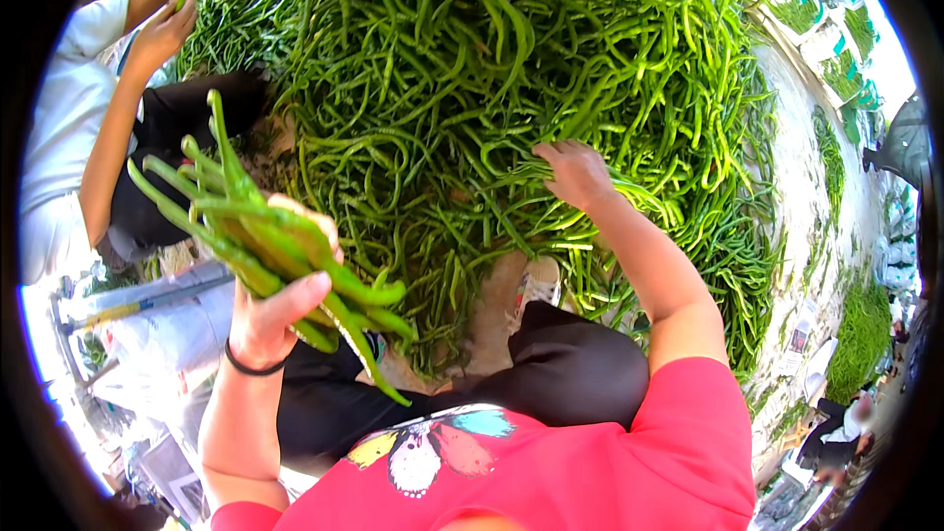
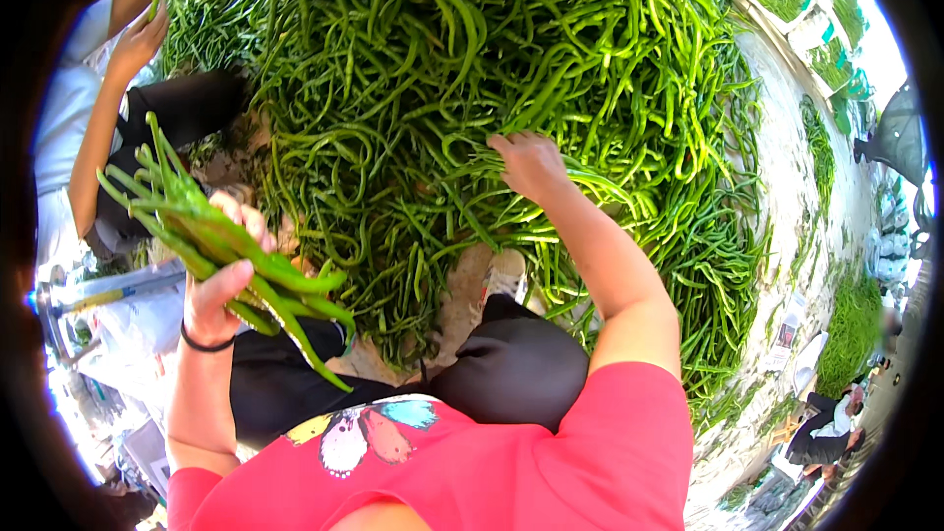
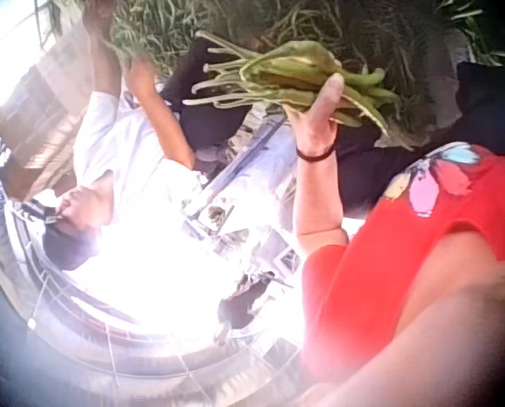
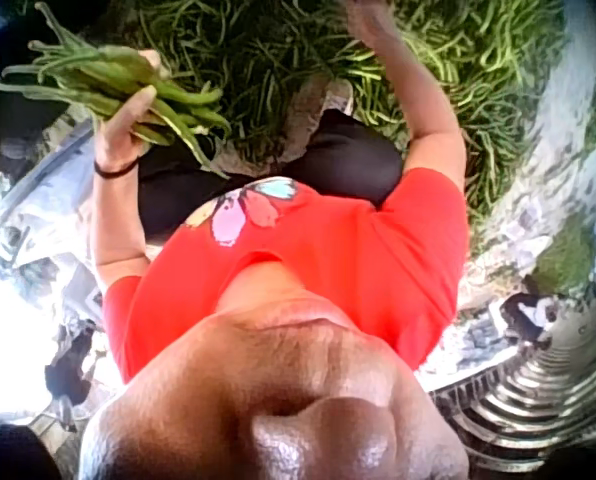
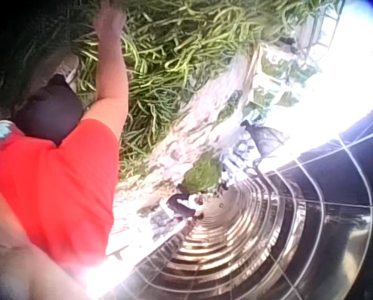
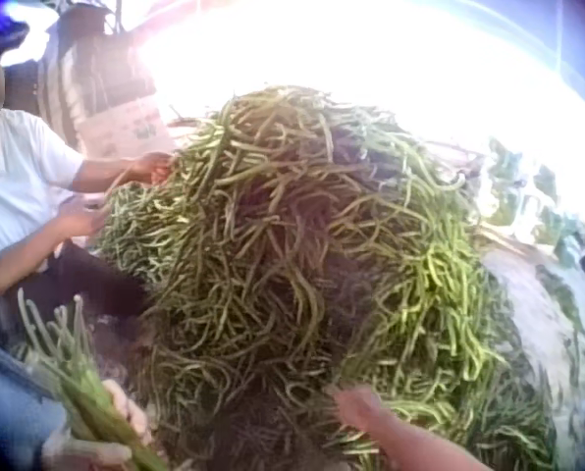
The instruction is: The person sits on the ground and sorts green chilies by hand, picking them from a large pile and placing them into a clear plastic bag. The person repeatedly gathers handfuls of chilies and transfers them into the bag.
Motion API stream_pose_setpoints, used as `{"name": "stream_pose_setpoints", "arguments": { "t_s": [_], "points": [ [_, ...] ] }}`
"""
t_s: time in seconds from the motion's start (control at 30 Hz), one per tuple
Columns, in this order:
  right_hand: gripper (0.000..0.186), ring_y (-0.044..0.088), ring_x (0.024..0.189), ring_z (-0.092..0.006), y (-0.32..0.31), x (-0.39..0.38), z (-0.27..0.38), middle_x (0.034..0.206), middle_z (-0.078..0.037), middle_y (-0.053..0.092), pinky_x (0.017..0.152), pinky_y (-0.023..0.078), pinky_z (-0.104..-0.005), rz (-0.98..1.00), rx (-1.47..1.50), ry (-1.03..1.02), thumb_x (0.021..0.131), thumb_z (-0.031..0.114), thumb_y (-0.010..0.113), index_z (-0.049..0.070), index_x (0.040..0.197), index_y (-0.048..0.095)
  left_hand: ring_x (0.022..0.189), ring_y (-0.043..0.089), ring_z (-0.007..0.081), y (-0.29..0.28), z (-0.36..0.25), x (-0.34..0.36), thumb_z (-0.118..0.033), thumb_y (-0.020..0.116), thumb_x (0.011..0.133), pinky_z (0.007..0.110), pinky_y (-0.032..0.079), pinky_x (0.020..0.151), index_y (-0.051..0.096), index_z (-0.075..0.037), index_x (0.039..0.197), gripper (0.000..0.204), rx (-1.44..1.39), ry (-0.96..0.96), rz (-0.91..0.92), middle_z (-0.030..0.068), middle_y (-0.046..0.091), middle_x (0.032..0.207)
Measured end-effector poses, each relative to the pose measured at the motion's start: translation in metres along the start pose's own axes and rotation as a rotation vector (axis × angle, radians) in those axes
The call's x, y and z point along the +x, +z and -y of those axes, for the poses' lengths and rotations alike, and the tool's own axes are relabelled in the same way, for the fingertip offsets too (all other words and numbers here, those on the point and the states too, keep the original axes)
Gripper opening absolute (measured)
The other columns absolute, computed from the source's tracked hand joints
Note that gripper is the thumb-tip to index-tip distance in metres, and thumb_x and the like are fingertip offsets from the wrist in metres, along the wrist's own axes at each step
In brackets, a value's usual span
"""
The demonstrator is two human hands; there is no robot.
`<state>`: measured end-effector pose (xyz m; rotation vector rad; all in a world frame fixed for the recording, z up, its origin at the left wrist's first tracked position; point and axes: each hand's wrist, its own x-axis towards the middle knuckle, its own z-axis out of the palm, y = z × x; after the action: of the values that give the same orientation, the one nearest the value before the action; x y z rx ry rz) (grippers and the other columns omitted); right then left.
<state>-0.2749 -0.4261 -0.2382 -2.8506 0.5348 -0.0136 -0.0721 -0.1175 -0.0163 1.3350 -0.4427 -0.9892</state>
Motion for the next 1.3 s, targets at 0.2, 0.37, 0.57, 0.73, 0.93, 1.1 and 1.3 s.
{"name": "stream_pose_setpoints", "arguments": {
  "t_s": [0.2,0.37,0.57,0.73,0.93,1.1,1.3],
  "points": [
    [0.049,0.065,0.081,-0.0326,-0.009,-0.005,0.026,0.087,-0.015,0.067,0.075,0.052,-0.0419,0.011,0.145,-0.009,0.073,0.019,0.067,0.012,0.119,0.053,0.093,0.055,0.0181,-0.008,-0.002,-0.026,-0.011,0.069,0.072,0.032,0.046,0.081,0.048,-0.005,0.118,0.051,-0.063,0.063,-0.062,0.0076,0.056,0.102],
    [0.044,0.066,0.086,-0.0282,-0.104,-0.006,-0.01,0.093,-0.015,0.068,0.08,0.052,-0.0368,-0.113,0.303,0.446,0.071,0.023,0.068,0.009,0.112,0.062,0.091,0.054,0.0178,-0.018,-0.009,-0.033,-0.01,0.067,0.072,0.031,0.045,0.079,0.047,-0.005,0.116,0.049,-0.069,0.116,-0.067,0.0082,0.054,0.101],
    [0.04,0.063,0.093,-0.0341,-0.015,-0.002,0.03,0.1,-0.018,0.064,0.079,0.053,-0.0445,0.41,-0.118,0.038,0.067,0.014,0.063,0.012,0.108,0.063,0.091,0.053,0.0179,-0.017,-0.01,-0.028,-0.01,0.066,0.071,0.031,0.044,0.08,0.049,-0.005,0.114,0.046,-0.055,0.098,-0.08,0.0081,0.055,0.101],
    [0.023,0.063,0.081,-0.0321,0.093,-0.013,0.072,0.092,-0.017,0.057,0.068,0.052,-0.0441,0.385,-0.099,-0.237,0.07,0.008,0.063,0.006,0.093,0.062,0.092,0.054,0.0173,-0.021,-0.005,-0.019,-0.012,0.067,0.07,0.032,0.043,0.082,0.05,-0.005,0.113,0.047,0.038,0.139,-0.02,0.0073,0.056,0.101],
    [0.029,0.062,0.087,-0.0315,0.045,-0.014,0.072,0.102,-0.013,0.056,0.073,0.052,-0.0414,0.32,0.104,-0.151,0.069,0.014,0.066,0.007,0.097,0.063,0.093,0.055,0.0175,-0.035,-0.001,-0.024,-0.014,0.07,0.07,0.032,0.044,0.083,0.052,-0.004,0.114,0.048,0.081,0.069,-0.065,0.0074,0.058,0.102],
    [0.032,0.063,0.082,-0.0335,-0.014,0.019,0.054,0.093,-0.013,0.06,0.068,0.052,-0.0437,0.091,0.044,0.098,0.068,0.012,0.067,0.007,0.098,0.062,0.086,0.042,0.0125,-0.015,-0.012,-0.014,-0.016,0.073,0.066,0.027,0.038,0.083,0.037,-0.012,0.101,0.05,0.041,-0.081,-0.081,0.0021,0.042,0.091],
    [0.022,0.064,0.085,-0.03,0.104,0.04,0.027,0.095,-0.015,0.061,0.073,0.054,-0.0399,0.411,-0.421,-0.047,0.067,0.011,0.068,0.004,0.088,0.067,0.085,0.044,0.0132,-0.009,-0.012,-0.012,-0.018,0.074,0.065,0.027,0.038,0.082,0.037,-0.012,0.101,0.052,0.078,-0.097,-0.05,0.0031,0.044,0.093]
  ]
}}
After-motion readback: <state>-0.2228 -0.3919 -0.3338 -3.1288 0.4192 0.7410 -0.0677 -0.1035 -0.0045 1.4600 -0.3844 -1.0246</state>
